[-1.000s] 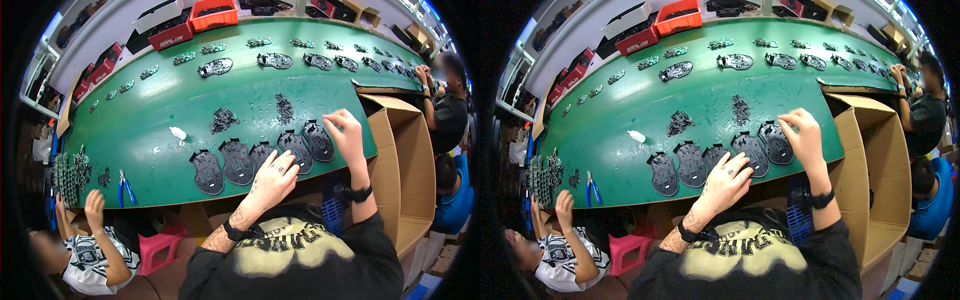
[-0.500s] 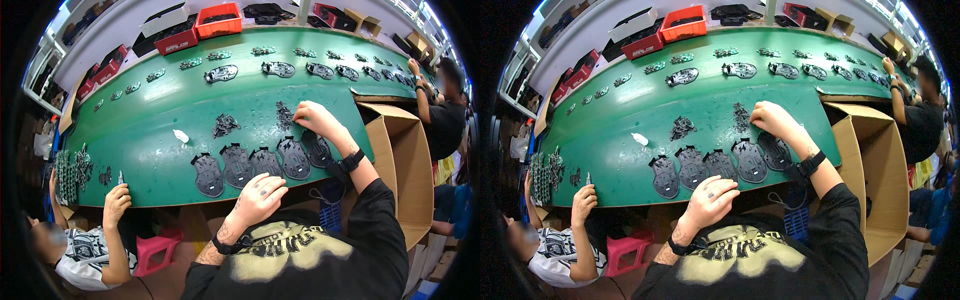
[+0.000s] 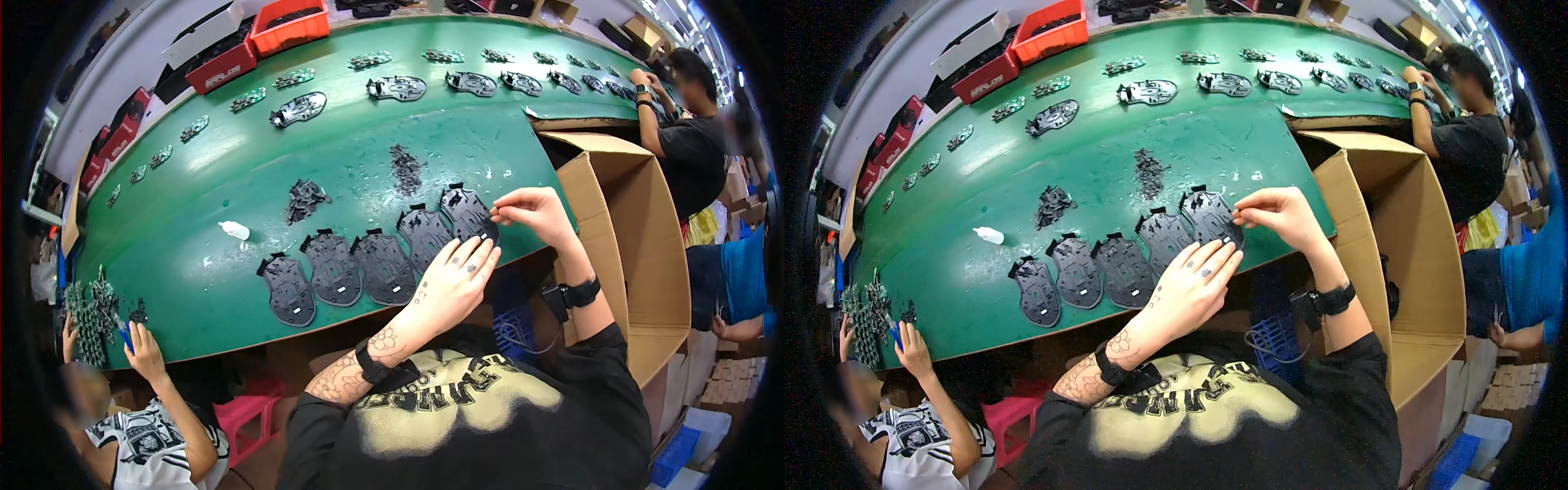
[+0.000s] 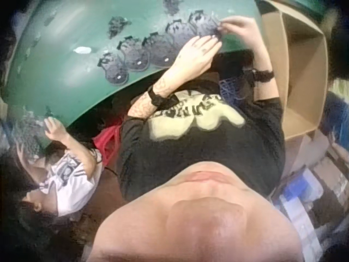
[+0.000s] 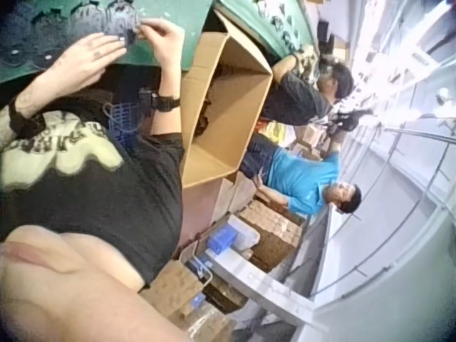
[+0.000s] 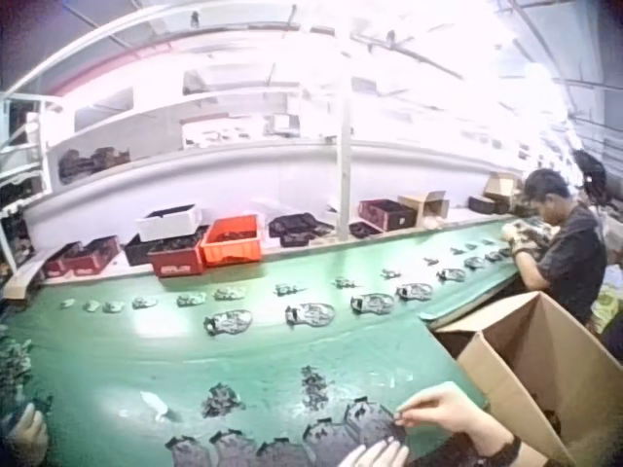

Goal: The person assembles electronic components on a green workbench. They apply glue to small black parts and attach them to larger black plastic housings, then place the assembled units into a cardboard box. The person also organizes piles of small parts on the table.

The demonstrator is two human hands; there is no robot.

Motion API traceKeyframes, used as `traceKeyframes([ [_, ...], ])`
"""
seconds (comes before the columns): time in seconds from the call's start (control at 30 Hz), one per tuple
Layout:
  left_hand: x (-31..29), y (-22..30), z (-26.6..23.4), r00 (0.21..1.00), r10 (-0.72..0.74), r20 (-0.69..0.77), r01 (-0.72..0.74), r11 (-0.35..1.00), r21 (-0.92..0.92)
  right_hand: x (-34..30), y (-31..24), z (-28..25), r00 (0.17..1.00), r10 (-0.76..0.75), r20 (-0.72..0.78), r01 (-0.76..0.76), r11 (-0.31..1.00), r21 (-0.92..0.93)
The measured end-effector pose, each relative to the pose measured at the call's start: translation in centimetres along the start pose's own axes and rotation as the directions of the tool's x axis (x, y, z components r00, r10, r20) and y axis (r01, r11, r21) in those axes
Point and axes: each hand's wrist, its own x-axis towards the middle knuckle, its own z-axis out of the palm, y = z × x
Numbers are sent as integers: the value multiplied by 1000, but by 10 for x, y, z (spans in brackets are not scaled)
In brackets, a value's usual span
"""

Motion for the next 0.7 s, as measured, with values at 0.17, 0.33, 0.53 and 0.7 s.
traceKeyframes([
  [0.17, 2, 0, 12, 999, -24, 38, 22, 999, 48, -16, 8, -1, 997, -66, -32, 61, 988, -140],
  [0.33, 2, -1, 14, 1000, -31, 5, 31, 999, 24, -7, 8, 4, 977, -211, 20, 207, 928, -311],
  [0.53, 3, -3, 16, 999, -41, -13, 41, 999, 1, -3, 7, 5, 972, -234, 28, 223, 879, -422],
  [0.7, 3, -4, 16, 999, -37, -11, 37, 999, -18, -3, 11, 2, 953, -298, 54, 291, 852, -436],
])
